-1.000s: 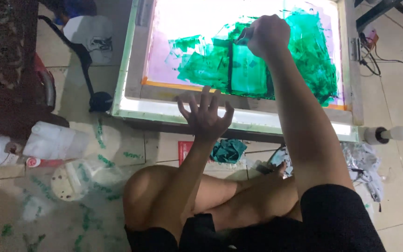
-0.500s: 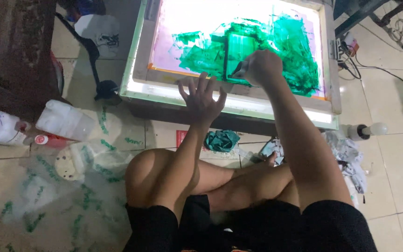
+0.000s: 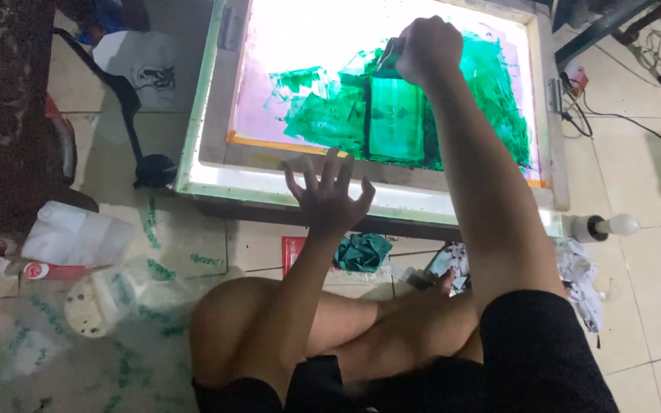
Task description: Spreading green ink on a screen printing frame to prepare for printing on plastic bags.
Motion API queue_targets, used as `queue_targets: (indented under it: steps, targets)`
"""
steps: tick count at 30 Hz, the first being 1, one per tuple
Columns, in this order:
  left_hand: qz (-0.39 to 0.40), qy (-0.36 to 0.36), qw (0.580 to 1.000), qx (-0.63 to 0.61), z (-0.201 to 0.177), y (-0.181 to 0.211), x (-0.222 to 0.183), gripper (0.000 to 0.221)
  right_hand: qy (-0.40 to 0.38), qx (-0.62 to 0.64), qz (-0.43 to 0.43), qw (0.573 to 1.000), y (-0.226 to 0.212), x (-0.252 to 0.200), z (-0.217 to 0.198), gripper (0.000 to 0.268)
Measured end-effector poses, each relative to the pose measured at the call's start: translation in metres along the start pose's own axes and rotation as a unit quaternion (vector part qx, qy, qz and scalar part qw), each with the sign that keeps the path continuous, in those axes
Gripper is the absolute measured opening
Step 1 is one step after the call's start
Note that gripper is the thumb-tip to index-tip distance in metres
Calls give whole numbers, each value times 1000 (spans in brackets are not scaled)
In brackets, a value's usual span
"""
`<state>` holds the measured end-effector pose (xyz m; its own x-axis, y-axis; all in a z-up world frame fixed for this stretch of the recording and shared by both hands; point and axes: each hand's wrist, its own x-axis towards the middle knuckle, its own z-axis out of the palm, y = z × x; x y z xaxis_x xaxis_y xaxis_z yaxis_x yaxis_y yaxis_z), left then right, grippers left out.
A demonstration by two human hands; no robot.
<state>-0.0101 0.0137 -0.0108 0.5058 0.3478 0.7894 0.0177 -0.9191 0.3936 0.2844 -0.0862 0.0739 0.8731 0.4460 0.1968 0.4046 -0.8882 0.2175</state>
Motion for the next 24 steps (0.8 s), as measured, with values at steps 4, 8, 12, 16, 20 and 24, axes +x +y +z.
queue_targets:
  steps: [4,8,12,16,20,24]
  targets:
    - [-1,4,1000,19,-2,2,6,33,-65,20,29,997,-7,-1,6,26]
    - [-16,-5,1000,18,3,4,1,39,-68,41,21,997,-5,-31,-5,32]
    - [-22,4,1000,0,-3,6,1,37,-84,22,23,996,-14,-70,-11,36]
    - [-11,-35,999,0,-12,4,-1,38,-96,13,9,995,-28,-121,-32,33]
    - [8,-13,1000,-12,-12,1,-3,36,-171,68,27,983,-27,-133,-73,50]
    - [15,-14,1000,-7,-19,5,5,31,-98,108,28,989,-9,-89,-76,21]
